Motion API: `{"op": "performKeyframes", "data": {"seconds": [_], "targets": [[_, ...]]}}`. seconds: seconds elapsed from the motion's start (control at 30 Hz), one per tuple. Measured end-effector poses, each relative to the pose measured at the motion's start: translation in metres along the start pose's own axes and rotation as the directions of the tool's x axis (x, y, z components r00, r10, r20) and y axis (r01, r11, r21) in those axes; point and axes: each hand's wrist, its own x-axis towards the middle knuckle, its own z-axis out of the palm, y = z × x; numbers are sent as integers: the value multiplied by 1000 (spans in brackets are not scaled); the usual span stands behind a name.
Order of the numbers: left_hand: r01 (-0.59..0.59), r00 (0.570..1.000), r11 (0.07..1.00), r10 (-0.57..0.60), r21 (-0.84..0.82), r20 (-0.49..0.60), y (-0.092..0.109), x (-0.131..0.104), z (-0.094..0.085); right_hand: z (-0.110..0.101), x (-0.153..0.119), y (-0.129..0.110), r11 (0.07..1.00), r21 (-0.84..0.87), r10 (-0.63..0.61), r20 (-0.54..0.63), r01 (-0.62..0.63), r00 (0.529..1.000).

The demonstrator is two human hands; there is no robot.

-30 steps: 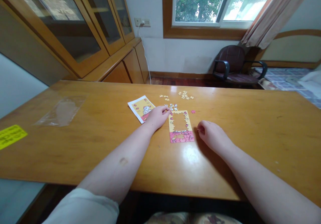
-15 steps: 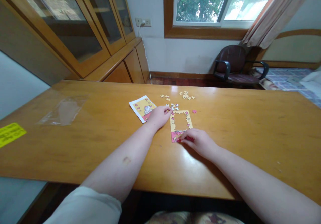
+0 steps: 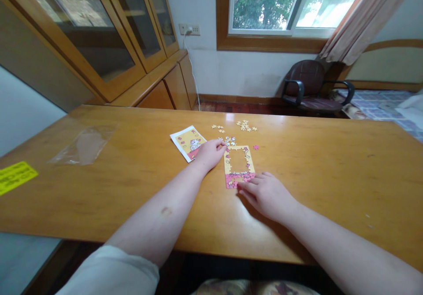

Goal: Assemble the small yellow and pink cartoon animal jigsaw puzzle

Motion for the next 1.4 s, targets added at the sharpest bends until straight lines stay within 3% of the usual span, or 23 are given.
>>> {"op": "performKeyframes", "data": {"seconds": [0.13,0.33,0.8,1.4], "targets": [[5,1000,1000,-5,-2,-1,0,0,0,-4,-6,-9,997,-67,56,128,-48,990],[-17,1000,1000,17,-22,-10,-6,2,6,-3,-2,-6,996,-79,65,212,-49,975],[-28,998,994,22,103,58,-6,3,5,-2,5,1,1000,-22,-3,196,7,981],[-18,997,997,13,78,73,-4,2,4,-7,7,6,999,20,-43,183,40,982]]}}
